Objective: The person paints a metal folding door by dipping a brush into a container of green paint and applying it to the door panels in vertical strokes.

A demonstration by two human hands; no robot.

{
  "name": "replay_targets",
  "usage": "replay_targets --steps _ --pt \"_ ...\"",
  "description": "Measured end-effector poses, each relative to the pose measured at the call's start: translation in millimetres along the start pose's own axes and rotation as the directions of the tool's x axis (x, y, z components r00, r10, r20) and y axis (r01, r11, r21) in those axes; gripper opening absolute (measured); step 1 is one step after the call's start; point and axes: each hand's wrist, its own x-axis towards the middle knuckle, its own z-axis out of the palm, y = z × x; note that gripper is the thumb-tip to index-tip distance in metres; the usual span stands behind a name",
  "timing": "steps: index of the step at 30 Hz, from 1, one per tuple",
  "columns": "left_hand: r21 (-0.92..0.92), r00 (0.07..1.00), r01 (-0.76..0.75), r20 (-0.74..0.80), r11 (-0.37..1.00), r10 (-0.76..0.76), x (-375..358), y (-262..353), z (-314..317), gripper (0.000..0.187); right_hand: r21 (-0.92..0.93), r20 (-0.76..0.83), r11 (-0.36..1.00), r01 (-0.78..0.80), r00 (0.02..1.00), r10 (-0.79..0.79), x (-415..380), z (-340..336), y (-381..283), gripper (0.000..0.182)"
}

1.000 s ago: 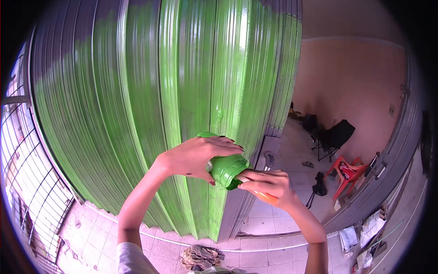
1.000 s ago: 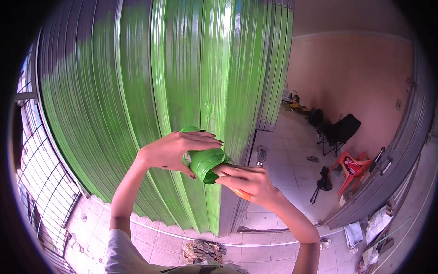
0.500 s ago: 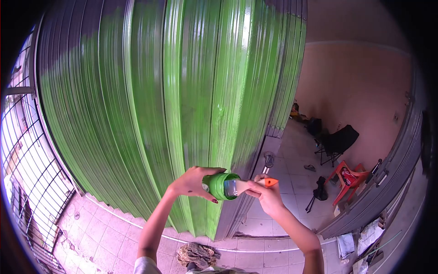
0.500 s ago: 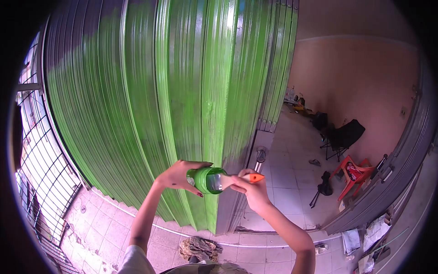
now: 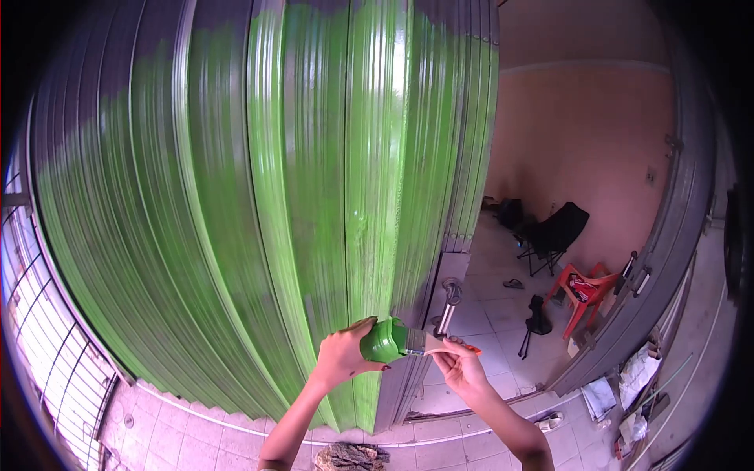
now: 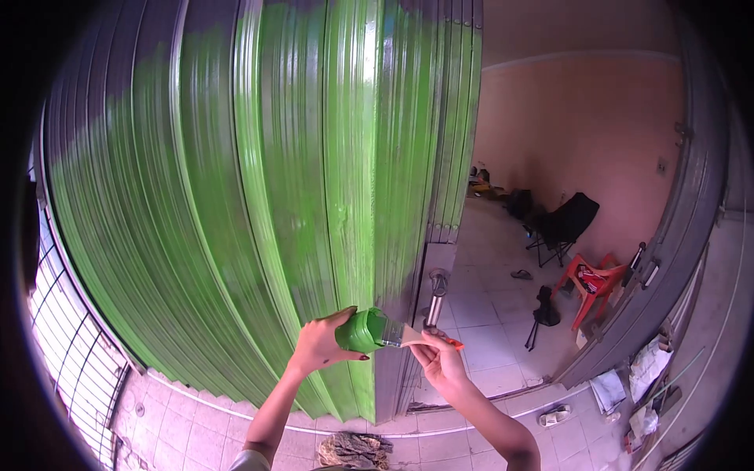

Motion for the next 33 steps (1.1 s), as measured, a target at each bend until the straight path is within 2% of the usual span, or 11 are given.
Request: replay_targets --steps 4,10,14,17,20,21,24,27,30,33 --pt "0.017 1.000 -0.015 -0.001 1.000 0.015 3.9 -0.5 1.0 0.086 0.107 -0.067 0.992 0.061 0.996 -0.054 -0.4 -3.7 12.2 0.007" --pt "-0.020 0.999 0.021 0.029 1.000 -0.021 15.5 1.5 -3.9 0.084 0.133 -0.099 0.966 0.221 0.973 -0.209 -7.4 3.3 1.7 0.012" --pt "-0.055 1.000 0.000 0.002 0.998 0.000 21.6 6.4 -1.2 0.082 -0.051 -0.007 0.967 0.251 0.968 -0.251 -20.9 12.5 -7.8 0.010" --pt "-0.096 0.984 -0.108 -0.153 0.990 0.093 22.3 6.2 9.0 0.083 -0.253 0.080 0.887 0.388 0.922 -0.380 -25.6 27.1 -26.9 0.010" --pt "-0.121 0.983 -0.122 -0.151 0.985 0.104 21.6 13.6 7.3 0.080 -0.390 0.146 0.860 0.331 0.944 -0.297 -23.5 33.8 -53.6 0.014" --pt "-0.116 0.975 -0.141 -0.189 0.983 0.118 21.6 14.6 7.1 0.081 -0.470 0.179 0.797 0.379 0.925 -0.335 -23.2 40.0 -58.4 0.017" --pt "-0.109 0.953 -0.180 -0.265 0.978 0.146 19.1 18.2 9.1 0.084 -0.744 0.271 0.564 0.357 0.934 -0.234 -24.1 50.0 -85.3 0.019" --pt "-0.140 0.958 -0.170 -0.255 0.975 0.130 12.4 26.6 12.2 0.084 -0.826 0.403 0.355 0.438 0.899 -0.171 -24.5 63.4 -102.8 0.021" --pt "-0.228 0.967 -0.137 -0.240 0.964 0.081 7.1 35.2 14.5 0.085 -0.880 0.431 0.235 0.413 0.902 0.026 -23.6 81.4 -125.7 0.020" --pt "-0.340 0.980 -0.101 -0.197 0.935 0.034 5.5 42.0 16.5 0.088 -0.852 0.511 0.294 0.433 0.808 0.292 -19.4 94.6 -142.3 0.018"
